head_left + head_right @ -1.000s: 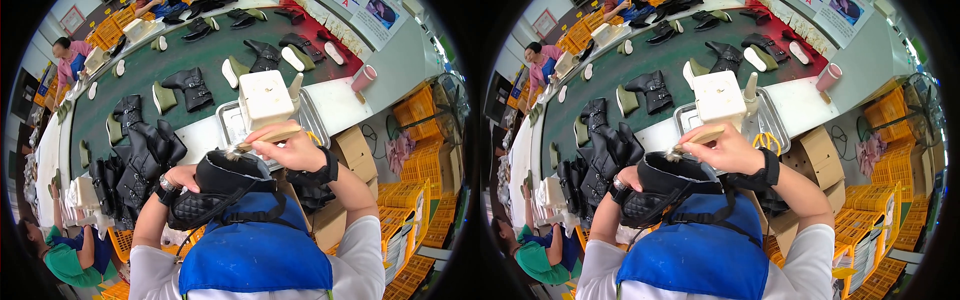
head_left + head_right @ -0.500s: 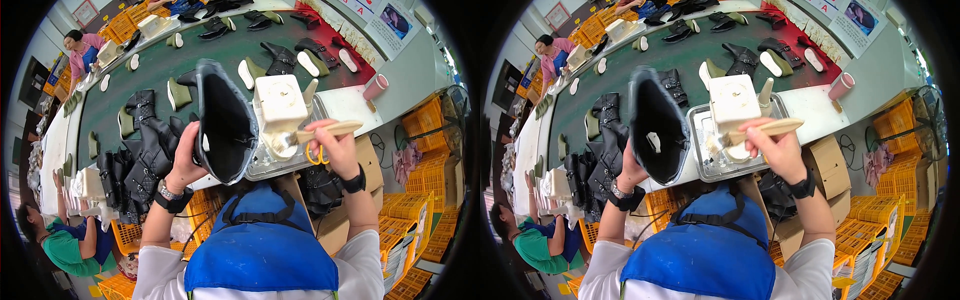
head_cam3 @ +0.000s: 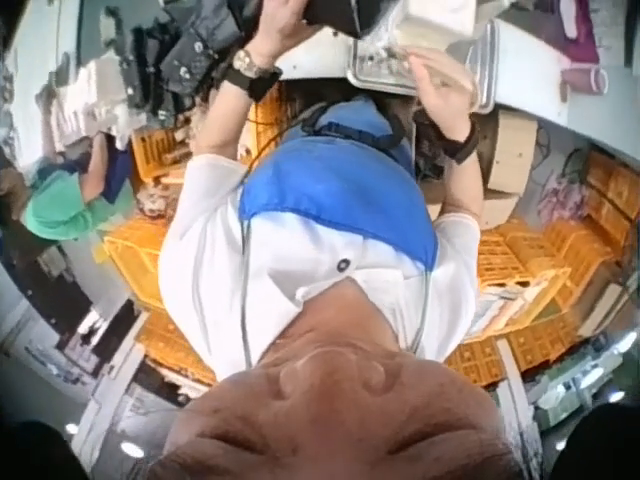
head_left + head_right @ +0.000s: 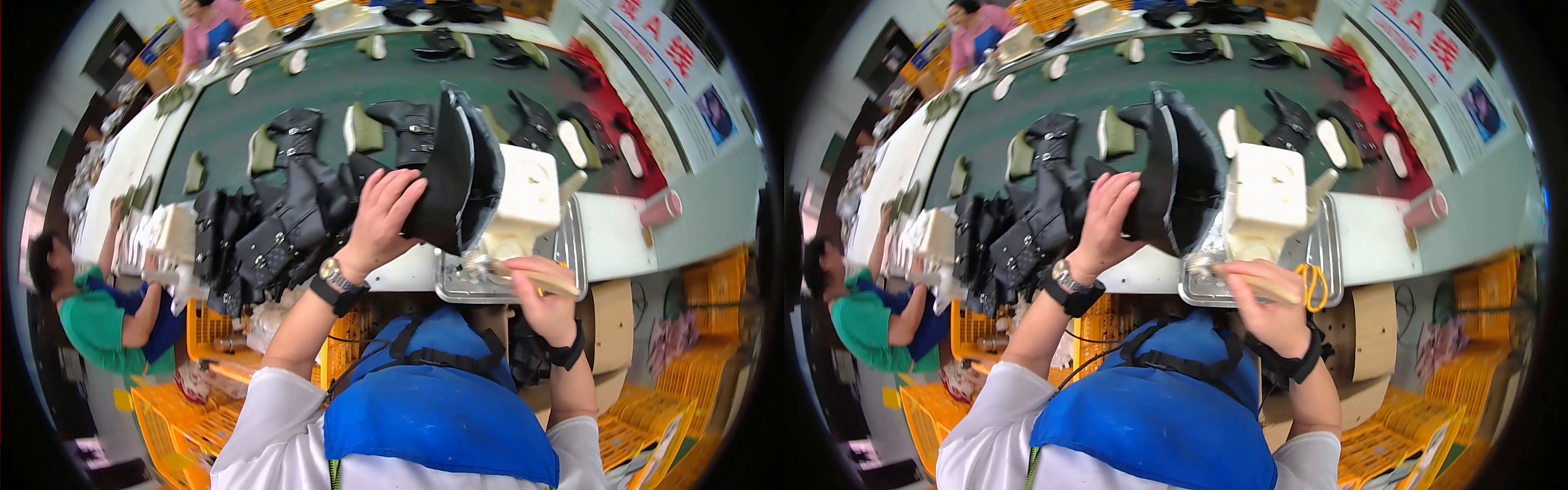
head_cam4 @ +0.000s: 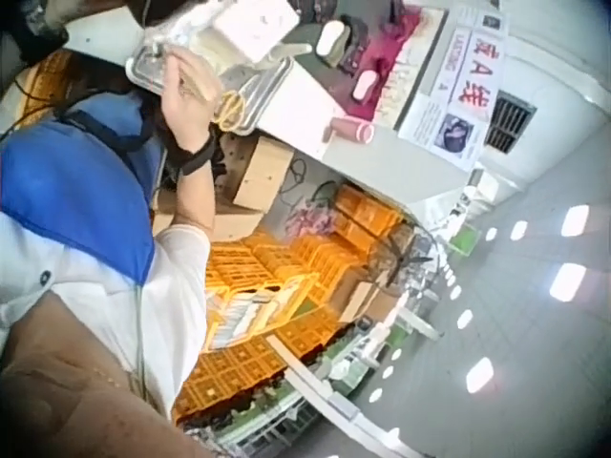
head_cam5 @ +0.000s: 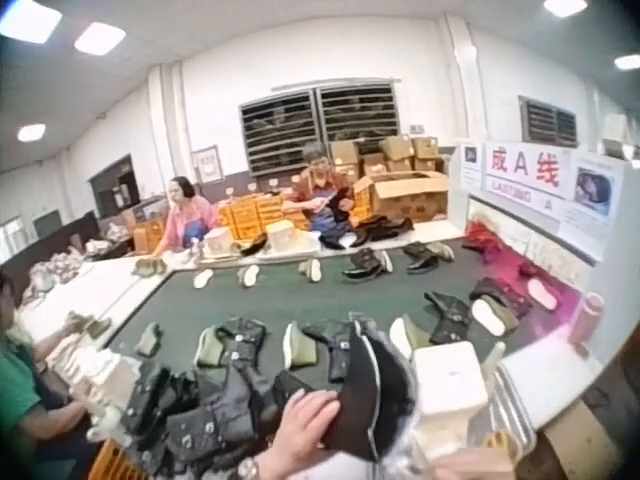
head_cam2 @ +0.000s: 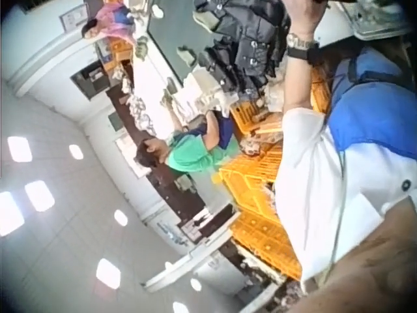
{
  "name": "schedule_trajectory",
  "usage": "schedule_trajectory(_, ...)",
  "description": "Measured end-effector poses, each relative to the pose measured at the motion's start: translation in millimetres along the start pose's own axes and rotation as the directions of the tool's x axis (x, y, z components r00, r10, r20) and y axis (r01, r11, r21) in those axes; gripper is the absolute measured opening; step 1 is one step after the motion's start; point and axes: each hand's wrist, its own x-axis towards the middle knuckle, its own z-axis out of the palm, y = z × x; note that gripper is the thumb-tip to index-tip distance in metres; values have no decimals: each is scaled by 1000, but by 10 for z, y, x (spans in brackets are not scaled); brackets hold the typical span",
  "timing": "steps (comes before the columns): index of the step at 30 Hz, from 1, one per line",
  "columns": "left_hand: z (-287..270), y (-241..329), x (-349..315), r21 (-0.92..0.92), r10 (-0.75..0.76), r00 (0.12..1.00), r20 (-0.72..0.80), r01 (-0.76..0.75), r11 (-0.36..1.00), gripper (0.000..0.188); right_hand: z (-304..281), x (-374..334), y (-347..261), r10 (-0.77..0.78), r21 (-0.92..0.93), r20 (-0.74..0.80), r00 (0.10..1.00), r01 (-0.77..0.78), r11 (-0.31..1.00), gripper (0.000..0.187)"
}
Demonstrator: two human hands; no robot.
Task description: Apply adhesive to the edges and seams of black leather boots using a brush and a glue dispenser.
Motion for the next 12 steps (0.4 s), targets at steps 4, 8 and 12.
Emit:
schedule_trajectory(4, 63, 48, 80, -41, -220, 973, -72, 217, 975, 92, -243, 1, 256, 203, 144, -60, 977, -193, 971, 15)
schedule_trajectory(8, 91, 69, 224, -366, -543, 828, -140, 467, 805, 98, -97, 120, 379, 301, 270, -87, 950, -268, 925, 22)
schedule_trajectory(12, -21, -34, 198, -687, -776, 631, 23, 574, 446, 95, 67, 139, 689, 154, 42, -47, 987, -152, 987, 27)
